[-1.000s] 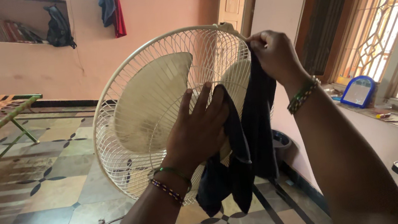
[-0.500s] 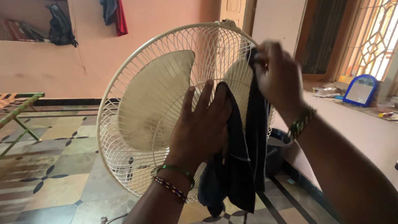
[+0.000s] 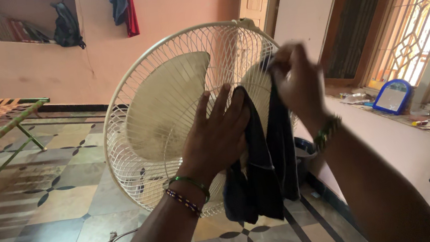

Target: The person wipes the base and the front grill of a pedestal fan using a cloth while sitting on the floor.

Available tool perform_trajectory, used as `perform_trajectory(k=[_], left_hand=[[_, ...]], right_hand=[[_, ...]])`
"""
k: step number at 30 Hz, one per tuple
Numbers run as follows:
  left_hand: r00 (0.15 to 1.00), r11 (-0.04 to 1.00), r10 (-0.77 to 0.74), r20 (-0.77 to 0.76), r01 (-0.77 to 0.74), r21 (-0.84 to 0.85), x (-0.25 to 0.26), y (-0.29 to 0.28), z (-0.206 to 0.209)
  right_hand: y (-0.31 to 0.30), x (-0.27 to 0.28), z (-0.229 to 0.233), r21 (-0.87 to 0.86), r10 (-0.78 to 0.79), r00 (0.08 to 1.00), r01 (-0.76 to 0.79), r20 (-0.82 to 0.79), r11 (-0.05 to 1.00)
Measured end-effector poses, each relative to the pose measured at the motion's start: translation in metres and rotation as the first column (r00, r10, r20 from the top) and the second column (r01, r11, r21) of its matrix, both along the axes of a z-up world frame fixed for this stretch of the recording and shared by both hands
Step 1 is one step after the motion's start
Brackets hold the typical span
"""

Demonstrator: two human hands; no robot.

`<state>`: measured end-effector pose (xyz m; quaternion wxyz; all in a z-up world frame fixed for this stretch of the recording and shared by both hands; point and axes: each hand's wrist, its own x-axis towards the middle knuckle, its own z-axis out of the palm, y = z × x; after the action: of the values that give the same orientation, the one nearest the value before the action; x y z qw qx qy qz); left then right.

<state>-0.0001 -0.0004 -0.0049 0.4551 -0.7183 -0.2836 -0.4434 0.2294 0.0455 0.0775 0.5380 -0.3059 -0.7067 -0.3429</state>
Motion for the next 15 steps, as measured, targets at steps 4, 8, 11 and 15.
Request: perform_trajectory(k=[4, 8, 11, 15], left_hand=[[0.999, 0.999, 0.033, -0.018, -0.033, -0.002, -0.004, -0.001, 0.001], [1.000, 1.000, -0.011, -0.010, 0.011, -0.008, -0.001, 0.000, 0.002], [1.000, 1.000, -0.002, -0.013, 0.002, 0.001, 0.002, -0.002, 0.001], [1.000, 1.000, 0.009, -0.021, -0.009, -0.019, 0.001, -0.003, 0.002]], right_hand=[[-0.022, 0.009, -0.034, -0.369, 0.252, 0.968, -0.234, 0.002, 0.899], [-0.025, 0.021, 0.000, -0.321, 0.357, 0.931, -0.362, -0.076, 0.875], [-0.023, 0.018, 0.047, -0.198, 0.182, 0.983, -0.182, -0.018, 0.963], [-0.009, -0.002, 0.073, -0.050, -0.228, 0.959, 0.239, 0.168, 0.970]])
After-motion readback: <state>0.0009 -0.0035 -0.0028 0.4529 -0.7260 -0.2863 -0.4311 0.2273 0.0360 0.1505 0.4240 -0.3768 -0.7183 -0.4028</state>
